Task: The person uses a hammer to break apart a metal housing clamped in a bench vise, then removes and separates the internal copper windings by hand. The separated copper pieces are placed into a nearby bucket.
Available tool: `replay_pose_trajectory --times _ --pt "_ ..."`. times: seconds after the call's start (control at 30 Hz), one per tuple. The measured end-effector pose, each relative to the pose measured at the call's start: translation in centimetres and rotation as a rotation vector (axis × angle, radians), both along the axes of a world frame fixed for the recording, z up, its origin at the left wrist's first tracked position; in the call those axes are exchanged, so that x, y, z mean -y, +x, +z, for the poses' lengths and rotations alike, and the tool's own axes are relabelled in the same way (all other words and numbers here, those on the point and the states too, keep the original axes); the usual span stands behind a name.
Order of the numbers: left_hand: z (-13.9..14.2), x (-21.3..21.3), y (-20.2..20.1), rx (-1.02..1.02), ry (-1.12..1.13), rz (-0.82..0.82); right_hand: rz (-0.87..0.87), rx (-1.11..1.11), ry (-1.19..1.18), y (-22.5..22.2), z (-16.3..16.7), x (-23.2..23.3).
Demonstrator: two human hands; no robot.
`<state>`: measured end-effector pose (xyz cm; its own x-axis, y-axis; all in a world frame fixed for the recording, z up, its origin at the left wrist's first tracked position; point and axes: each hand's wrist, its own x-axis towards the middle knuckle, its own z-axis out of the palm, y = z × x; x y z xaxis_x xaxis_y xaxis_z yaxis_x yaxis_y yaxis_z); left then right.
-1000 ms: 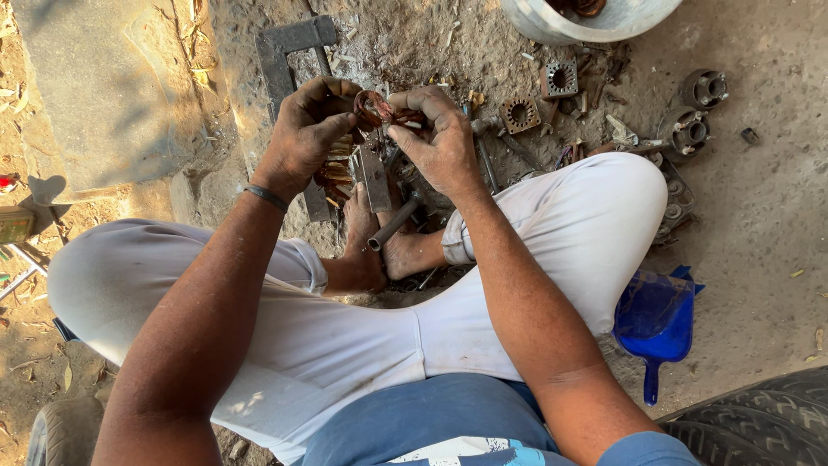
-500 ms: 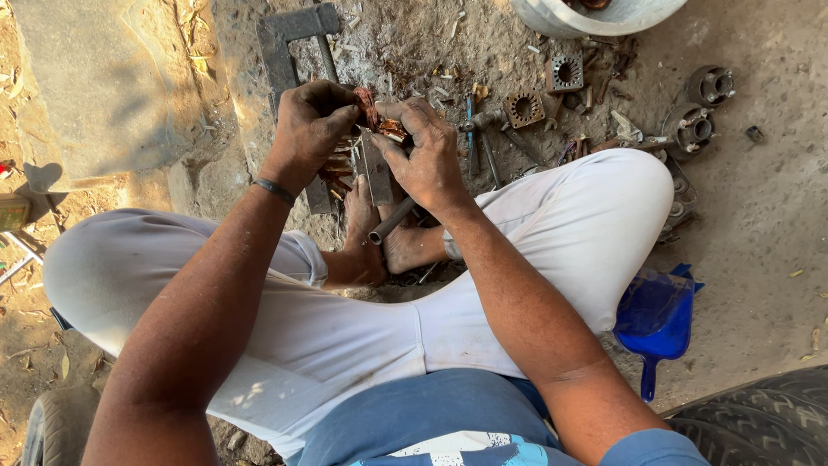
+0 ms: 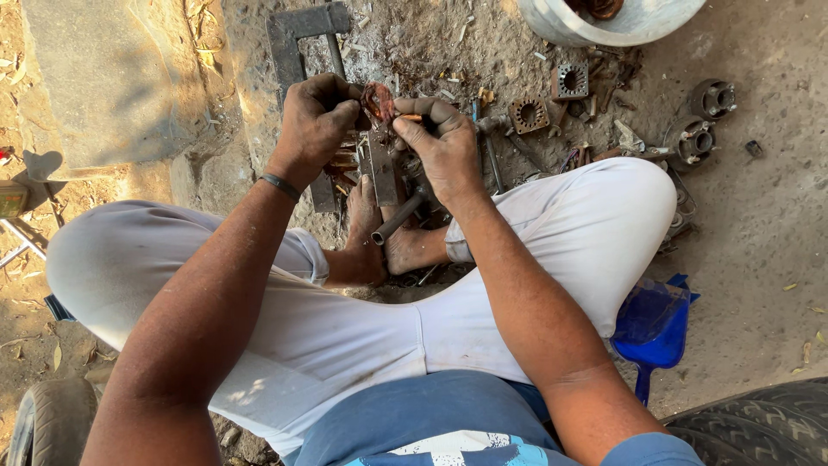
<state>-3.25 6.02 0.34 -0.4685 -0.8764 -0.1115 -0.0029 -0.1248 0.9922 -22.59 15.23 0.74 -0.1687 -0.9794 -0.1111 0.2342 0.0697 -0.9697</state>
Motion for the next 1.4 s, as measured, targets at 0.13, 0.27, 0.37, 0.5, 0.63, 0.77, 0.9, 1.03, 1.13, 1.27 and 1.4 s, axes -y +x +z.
replay_pose_trajectory --times 0.13,0.27,0.37,0.5,0.63,0.77,0.9,1.03,1.13,1.27,1.4 --pt "0.2 -0.3 0.0 -0.147 0.139 -0.016 -0.005 0.274 0.033 -0.8 0.1 0.0" --pt "0.3 -0.5 0.1 -0.253 0.192 -0.039 0.017 0.303 0.055 -0.7 0.2 -0.3" --pt "0.3 -0.2 0.0 -0.158 0.122 -0.091 0.003 0.283 0.043 -0.6 0.0 -0.2" --pt "0.5 -0.2 -0.2 -0.201 0.13 -0.11 -0.003 0.26 0.028 -0.7 -0.3 -0.2" --pt "1.0 -0.6 -0.1 -0.19 0.143 -0.159 -0.024 0.248 0.011 -1.0 -0.7 -0.1" --pt "1.2 -0.5 0.0 -0.191 0.29 -0.096 -0.027 0.269 0.007 -0.9 -0.9 0.0" --pt "1.0 -0.5 -0.3 -0.201 0.156 -0.186 -0.036 0.265 0.041 -0.6 -1.0 -0.1" --pt "0.6 -1.4 -0.5 -0.139 0.193 -0.288 -0.023 0.328 -0.009 -0.6 -0.8 -0.1" --pt "0.3 -1.5 -0.5 -0.056 0.191 -0.329 -0.031 0.355 0.016 -0.7 0.0 0.0" --pt "-0.4 -1.2 -0.4 0.158 0.308 -0.317 -0.098 0.223 -0.022 -2.0 3.2 0.5" --pt "-0.6 -1.0 -0.1 0.067 0.399 -0.225 -0.366 0.218 -0.26 -6.2 7.5 1.4"
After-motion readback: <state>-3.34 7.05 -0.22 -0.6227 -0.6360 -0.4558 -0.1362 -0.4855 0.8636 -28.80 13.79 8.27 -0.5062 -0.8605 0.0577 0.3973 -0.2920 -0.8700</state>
